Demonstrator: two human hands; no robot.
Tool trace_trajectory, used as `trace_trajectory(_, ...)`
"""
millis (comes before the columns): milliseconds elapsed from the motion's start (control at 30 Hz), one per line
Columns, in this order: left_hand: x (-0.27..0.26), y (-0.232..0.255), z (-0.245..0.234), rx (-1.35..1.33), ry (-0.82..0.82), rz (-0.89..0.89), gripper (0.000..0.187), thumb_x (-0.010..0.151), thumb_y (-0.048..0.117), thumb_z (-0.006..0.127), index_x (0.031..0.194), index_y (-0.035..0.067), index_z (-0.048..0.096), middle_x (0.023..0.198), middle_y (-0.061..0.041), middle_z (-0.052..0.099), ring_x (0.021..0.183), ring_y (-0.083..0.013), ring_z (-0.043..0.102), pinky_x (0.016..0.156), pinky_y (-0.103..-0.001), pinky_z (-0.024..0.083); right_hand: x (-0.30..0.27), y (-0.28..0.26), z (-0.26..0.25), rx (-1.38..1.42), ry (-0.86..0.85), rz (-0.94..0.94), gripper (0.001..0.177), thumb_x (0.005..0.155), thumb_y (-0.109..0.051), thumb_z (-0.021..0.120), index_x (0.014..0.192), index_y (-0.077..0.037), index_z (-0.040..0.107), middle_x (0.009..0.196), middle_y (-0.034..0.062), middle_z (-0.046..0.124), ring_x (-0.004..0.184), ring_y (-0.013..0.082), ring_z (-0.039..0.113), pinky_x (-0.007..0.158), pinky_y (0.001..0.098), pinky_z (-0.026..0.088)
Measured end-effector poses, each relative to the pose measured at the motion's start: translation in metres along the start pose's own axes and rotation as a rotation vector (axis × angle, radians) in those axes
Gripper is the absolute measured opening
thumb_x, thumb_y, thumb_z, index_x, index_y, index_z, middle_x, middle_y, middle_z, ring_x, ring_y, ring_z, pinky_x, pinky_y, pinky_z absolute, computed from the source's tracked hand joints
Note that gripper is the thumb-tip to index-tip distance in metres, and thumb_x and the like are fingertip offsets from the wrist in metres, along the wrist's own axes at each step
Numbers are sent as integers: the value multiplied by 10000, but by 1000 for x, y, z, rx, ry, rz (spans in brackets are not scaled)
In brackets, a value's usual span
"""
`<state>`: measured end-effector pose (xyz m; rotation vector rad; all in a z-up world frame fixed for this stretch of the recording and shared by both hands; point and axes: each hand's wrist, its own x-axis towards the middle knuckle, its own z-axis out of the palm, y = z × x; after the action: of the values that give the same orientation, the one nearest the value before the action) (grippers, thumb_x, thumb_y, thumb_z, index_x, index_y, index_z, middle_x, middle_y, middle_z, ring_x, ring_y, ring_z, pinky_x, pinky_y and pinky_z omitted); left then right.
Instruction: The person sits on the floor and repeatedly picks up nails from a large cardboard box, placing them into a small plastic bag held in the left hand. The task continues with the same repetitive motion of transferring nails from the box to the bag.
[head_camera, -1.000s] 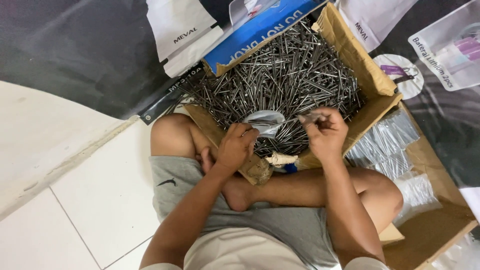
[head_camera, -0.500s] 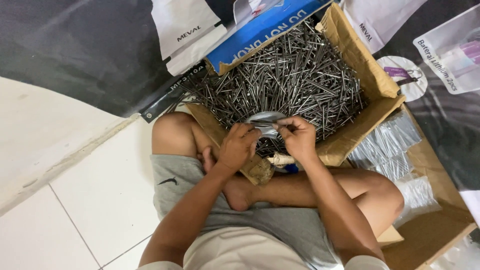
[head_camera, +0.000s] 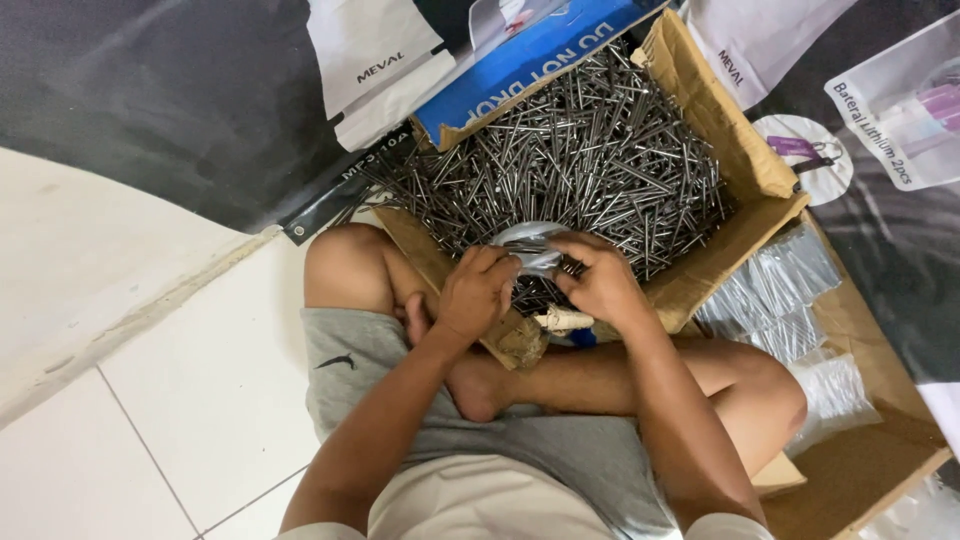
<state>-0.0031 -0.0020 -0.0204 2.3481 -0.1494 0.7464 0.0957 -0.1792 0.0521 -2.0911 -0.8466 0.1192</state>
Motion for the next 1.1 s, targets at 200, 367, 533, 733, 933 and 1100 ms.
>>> trace_trajectory(200, 0, 0, -1, 17, -11, 5, 167, 862, 128, 596, 1005, 153, 679, 948, -56, 608, 860, -277, 626, 767, -338, 534, -9, 42, 13, -304, -22, -228, 202, 741, -69, 695, 925, -141, 735, 945, 66, 695, 890, 331, 679, 767, 429, 543)
trace_trajectory(367, 4, 5, -5, 48, -18, -22, 133, 869, 139, 601, 987, 159, 659, 953, -55, 611, 852, -283, 639, 756, -347, 541, -9, 44, 11, -341, 36, -368, 205, 796, -58, 619, 890, -209, 721, 956, 14, 677, 844, 290, 657, 736, 382, 531)
trace_trajectory(533, 1, 7, -4, 82, -24, -56, 129, 869, 147, 596, 990, 167, 637, 959, -49, 611, 862, -282, 651, 753, -339, 547, -6, 7, -2, -245, 25, -384, 218, 790, -3, 585, 850, -160, 723, 865, 41, 715, 741, 311, 663, 655, 389, 534)
trace_trajectory(733, 6, 13, -11, 56, -25, -68, 106, 931, 222, 558, 967, 170, 642, 910, -25, 589, 831, -240, 644, 719, -300, 546, -12, -3, -9, -294, -235, -141, 142, 782, -40, 556, 869, -139, 609, 726, 140, 649, 671, 429, 629, 590, 537, 487)
trace_trajectory(933, 14, 12, -16, 28, -22, -9, 86, 921, 198, 582, 943, 135, 637, 851, -49, 570, 781, -274, 632, 724, -335, 548, -10, 4, -3, -287, -236, -136, 137, 756, -58, 560, 842, -151, 611, 703, 103, 631, 695, 389, 645, 605, 493, 506)
trace_trajectory(1100, 41, 34, -34, 106, -107, 82, 245, 803, 321, 688, 999, 174, 678, 923, -62, 552, 844, -290, 560, 701, -404, 480, -1, 6, -8, -127, -94, -313, 159, 744, 36, 586, 727, -121, 609, 767, 42, 651, 773, 330, 640, 663, 416, 528)
